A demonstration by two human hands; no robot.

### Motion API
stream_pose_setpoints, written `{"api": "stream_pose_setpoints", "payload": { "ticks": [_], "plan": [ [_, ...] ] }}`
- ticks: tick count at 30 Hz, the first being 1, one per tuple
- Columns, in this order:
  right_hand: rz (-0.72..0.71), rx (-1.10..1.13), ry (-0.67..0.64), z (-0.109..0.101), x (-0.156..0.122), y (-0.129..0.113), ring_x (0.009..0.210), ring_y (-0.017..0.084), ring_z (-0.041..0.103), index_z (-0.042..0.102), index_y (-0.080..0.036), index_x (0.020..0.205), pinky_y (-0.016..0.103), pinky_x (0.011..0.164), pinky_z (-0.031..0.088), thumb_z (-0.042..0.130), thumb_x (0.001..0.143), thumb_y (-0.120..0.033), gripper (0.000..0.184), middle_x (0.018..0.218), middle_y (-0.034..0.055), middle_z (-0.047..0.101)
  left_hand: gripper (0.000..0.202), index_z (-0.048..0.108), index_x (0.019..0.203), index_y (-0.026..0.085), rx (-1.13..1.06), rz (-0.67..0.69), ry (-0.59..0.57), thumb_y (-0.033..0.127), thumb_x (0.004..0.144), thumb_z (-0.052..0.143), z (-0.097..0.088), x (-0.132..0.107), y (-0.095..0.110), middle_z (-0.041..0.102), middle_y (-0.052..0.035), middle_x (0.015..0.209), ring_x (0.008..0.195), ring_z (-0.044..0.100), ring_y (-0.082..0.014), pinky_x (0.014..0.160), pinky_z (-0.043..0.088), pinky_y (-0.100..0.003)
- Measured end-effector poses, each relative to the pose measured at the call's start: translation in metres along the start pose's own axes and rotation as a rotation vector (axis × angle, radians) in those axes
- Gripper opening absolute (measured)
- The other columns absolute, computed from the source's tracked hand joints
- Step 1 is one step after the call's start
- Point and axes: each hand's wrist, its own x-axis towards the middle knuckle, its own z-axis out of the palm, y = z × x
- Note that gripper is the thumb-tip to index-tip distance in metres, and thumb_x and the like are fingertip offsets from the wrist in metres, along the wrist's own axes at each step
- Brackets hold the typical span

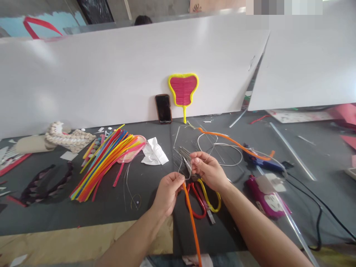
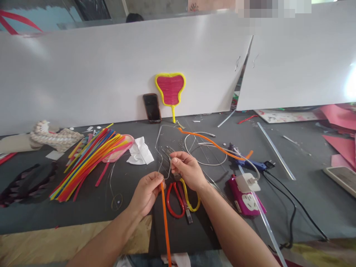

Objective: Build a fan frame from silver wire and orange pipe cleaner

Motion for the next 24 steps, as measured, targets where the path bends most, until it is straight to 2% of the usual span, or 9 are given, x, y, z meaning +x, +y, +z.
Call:
{"api": "stream_pose_setpoints", "payload": {
  "ticks": [6,17,21,24],
  "plan": [
    [0.044,-0.039,0.124,0.003,0.000,0.001,0.048,0.006,0.048,0.061,-0.015,0.066,0.018,0.044,0.041,0.072,0.069,-0.036,0.025,0.059,-0.0016,0.056,0.023,0.056,0.062,0.015,0.167,0.119,0.069,0.033,0.071,0.066,-0.001,0.003,-0.009,0.049,0.0033,0.055,0.053,0.040,-0.0082,0.053,0.030,-0.021],
    [0.047,0.119,0.092,0.005,-0.001,0.005,0.045,0.004,0.043,0.055,-0.016,0.066,0.015,0.041,0.033,0.072,0.070,-0.036,0.026,0.056,-0.0042,0.051,0.023,0.054,0.060,0.014,-0.029,0.003,0.006,0.029,0.070,0.067,0.003,0.004,-0.010,0.051,0.0014,0.054,0.053,0.042,-0.0077,0.055,0.032,-0.020],
    [0.011,0.017,0.095,0.005,-0.001,0.003,0.048,0.005,0.046,0.057,-0.016,0.068,0.017,0.044,0.038,0.071,0.071,-0.037,0.025,0.059,-0.0036,0.053,0.024,0.054,0.060,0.014,-0.074,-0.014,-0.007,0.030,0.069,0.068,0.005,0.000,-0.006,0.053,0.0009,0.054,0.053,0.044,-0.0081,0.055,0.034,-0.021],
    [-0.070,-0.118,0.122,0.004,0.000,0.003,0.050,0.006,0.048,0.059,-0.017,0.073,0.019,0.048,0.042,0.071,0.070,-0.036,0.022,0.059,-0.0037,0.053,0.023,0.055,0.060,0.014,-0.082,-0.018,-0.030,0.030,0.071,0.067,0.006,-0.002,-0.005,0.054,0.0005,0.055,0.053,0.045,-0.0083,0.055,0.034,-0.021]
  ]
}}
